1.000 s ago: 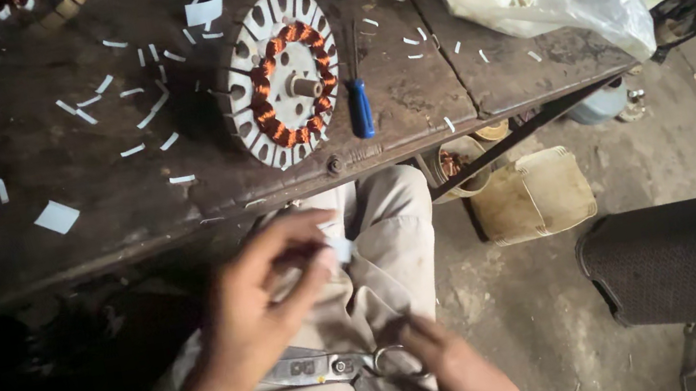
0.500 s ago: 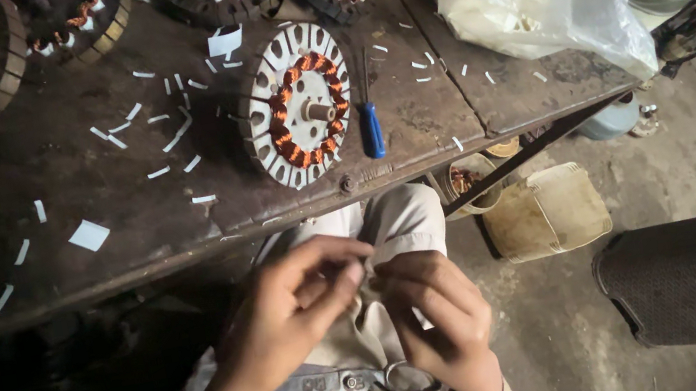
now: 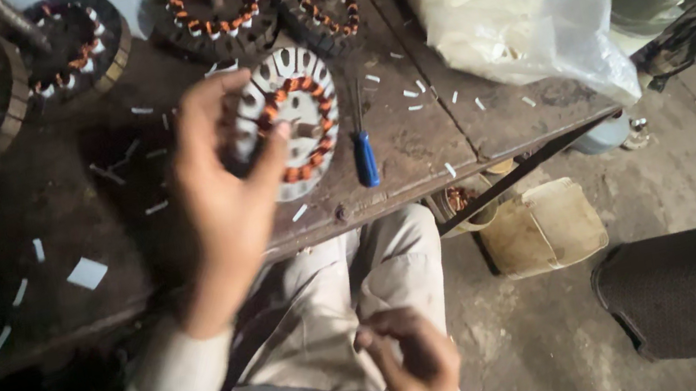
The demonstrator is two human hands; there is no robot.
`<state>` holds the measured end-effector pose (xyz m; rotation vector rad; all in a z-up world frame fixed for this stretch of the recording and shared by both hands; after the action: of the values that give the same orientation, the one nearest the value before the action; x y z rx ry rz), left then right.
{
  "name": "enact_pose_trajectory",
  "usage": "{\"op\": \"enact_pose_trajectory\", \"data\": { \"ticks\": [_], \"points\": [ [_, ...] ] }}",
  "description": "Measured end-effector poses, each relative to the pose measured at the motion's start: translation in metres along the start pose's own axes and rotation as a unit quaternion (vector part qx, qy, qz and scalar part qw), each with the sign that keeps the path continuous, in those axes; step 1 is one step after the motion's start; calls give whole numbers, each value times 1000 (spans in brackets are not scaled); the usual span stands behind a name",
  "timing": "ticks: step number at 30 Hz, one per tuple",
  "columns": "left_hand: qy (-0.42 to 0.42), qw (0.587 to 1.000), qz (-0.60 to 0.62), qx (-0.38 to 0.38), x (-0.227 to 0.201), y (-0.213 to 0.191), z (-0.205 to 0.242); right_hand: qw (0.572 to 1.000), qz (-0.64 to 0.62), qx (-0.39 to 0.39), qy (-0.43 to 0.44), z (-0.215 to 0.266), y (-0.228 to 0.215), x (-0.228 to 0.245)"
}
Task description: The person inserts small white insulating pieces into the slots of a motor stator. They use a screwdriver to press the pieces into place and scissors to trim excess material. The person works on multiple stators placed on a metal table.
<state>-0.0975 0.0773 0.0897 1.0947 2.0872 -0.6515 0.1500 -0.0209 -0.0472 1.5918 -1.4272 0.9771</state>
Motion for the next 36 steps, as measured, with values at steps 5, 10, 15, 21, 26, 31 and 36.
{"op": "enact_pose_trajectory", "data": {
  "ticks": [5, 10, 15, 21, 26, 31, 36],
  "points": [
    [52, 992, -75, 92, 4, -14, -36, 978, -104, -56, 170, 49, -3, -65],
    [108, 952, -283, -47, -6, -18, -2, 969, -107, -46, 217, 65, -2, -92],
    [119, 959, -242, -85, -3, -22, 7, 959, -118, -45, 255, 69, -2, -101],
    [106, 972, -199, -65, 10, -25, 1, 965, -136, 3, 225, 64, 7, -92],
    [121, 978, -167, -39, 11, -24, 2, 969, -128, 16, 209, 54, 16, -75],
    [139, 983, -121, 8, 1, -19, 11, 988, -85, 33, 125, 20, 22, -33],
    [183, 973, -142, 25, -12, -10, 15, 993, -111, 17, 19, -37, 10, 19]
  ]
}}
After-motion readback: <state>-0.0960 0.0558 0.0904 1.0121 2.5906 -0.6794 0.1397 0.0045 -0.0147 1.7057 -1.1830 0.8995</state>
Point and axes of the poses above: each hand's wrist, its own z-axis away from the middle knuckle, its own y-axis out of the palm, x = y × z, the point moved 8 cm from there along -z, towards the middle knuckle, and after that the axes turned 14 degrees about -z, right-handed, at the moved point
